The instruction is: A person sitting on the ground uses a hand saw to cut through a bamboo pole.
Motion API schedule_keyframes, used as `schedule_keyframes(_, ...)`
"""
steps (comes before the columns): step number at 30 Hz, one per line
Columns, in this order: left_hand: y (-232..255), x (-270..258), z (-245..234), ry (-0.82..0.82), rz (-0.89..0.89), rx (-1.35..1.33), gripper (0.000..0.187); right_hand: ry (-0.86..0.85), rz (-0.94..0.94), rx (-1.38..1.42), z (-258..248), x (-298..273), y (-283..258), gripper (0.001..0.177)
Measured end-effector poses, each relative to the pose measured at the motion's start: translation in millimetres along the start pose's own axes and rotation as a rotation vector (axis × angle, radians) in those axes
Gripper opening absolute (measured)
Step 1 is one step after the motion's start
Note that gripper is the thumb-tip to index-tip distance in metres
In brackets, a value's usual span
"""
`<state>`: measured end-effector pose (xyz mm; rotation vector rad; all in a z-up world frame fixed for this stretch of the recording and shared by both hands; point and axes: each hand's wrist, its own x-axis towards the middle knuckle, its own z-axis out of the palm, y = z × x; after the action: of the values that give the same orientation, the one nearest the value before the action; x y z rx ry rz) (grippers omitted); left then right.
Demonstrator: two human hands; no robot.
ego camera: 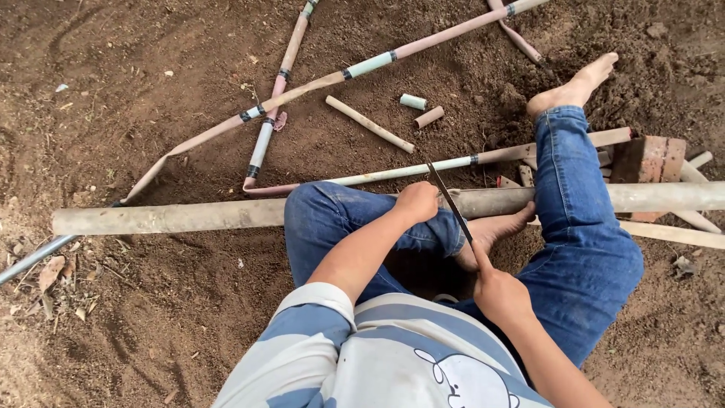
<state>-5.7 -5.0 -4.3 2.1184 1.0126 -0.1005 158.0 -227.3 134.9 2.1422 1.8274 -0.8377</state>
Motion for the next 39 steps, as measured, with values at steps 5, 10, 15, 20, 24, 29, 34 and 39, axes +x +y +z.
schedule_keyframes(5,4,-1,-4,0.013,0.029,0.027,0.030,0.043,-0.117,-0.138,24,44,8,0.066)
schedule_keyframes(10,-5,3,4,0.044,-0.009,-0.057,0.030,0.099,-0.083,-0.047,25,50,0,0.075)
schedule_keyframes(15,-1,0,0,0.042,-0.011,-0.056,0.029,0.019,-0.006,0.011,11,8,3,0.074)
schedule_keyframes(20,2,-2,-1,0.024,0.032,0.004,0.029,0.062,-0.031,-0.046,20,36,1,0.052)
schedule_keyframes(24,3,-1,-2,0.067,-0.023,-0.113,0.031,0.204,-0.036,-0.139,11,48,-22,0.022)
schedule_keyframes(29,8,0,-11,0.039,-0.013,-0.056,0.031,0.127,0.003,-0.066,39,33,14,0.046)
schedule_keyframes(34,-8,10,29,0.237,-0.013,0.047,0.022,0.131,0.067,0.035,43,19,12,0.081)
schedule_keyframes(39,-12,11,33,0.240,-0.025,0.076,0.021,0.153,0.046,0.124,36,55,-8,0.080)
